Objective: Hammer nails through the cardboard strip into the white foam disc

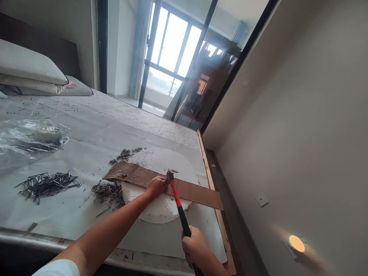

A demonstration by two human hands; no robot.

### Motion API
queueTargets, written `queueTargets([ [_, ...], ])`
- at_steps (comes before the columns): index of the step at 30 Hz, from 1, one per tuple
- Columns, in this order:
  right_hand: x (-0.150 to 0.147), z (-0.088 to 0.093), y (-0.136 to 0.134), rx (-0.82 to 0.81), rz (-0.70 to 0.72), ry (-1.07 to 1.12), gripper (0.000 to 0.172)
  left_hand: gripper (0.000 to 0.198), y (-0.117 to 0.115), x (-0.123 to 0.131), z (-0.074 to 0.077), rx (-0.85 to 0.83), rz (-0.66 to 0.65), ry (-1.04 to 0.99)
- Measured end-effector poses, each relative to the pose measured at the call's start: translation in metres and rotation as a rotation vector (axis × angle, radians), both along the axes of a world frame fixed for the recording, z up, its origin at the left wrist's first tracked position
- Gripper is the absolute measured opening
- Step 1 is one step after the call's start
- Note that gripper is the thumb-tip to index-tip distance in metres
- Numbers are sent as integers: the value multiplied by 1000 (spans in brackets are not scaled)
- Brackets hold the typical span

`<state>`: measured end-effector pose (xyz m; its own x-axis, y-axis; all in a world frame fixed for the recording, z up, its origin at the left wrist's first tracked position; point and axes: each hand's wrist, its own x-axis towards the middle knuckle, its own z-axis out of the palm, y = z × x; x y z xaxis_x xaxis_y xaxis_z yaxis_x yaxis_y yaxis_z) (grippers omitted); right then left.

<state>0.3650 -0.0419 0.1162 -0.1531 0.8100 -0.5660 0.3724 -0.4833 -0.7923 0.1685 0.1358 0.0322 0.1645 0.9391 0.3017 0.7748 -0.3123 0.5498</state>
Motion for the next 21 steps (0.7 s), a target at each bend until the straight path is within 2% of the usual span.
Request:
queueTargets([
  [4, 7, 5, 0, 98, -35, 74, 17, 22, 0, -2, 1, 20, -19, 15],
  [7, 11, 14, 2, 162, -44, 80, 14, 38, 0, -6, 5, -2, 20, -112],
  [9, 7, 10, 3, 139, -32, 49, 14, 43, 0, -10, 8, -18, 73, -257],
  [14, -10, -15, 7, -27, -1, -106, 21, 43, 2, -15, 10, -63, 166, -527],
  [18, -10, -15, -2, 1, -23, -2, 19, 40, 2, -15, 21, -114, 139, -571],
  [21, 3, -15, -24, 61, -13, 33, 12, 37, -16, -17, 35, -59, 65, -525],
])
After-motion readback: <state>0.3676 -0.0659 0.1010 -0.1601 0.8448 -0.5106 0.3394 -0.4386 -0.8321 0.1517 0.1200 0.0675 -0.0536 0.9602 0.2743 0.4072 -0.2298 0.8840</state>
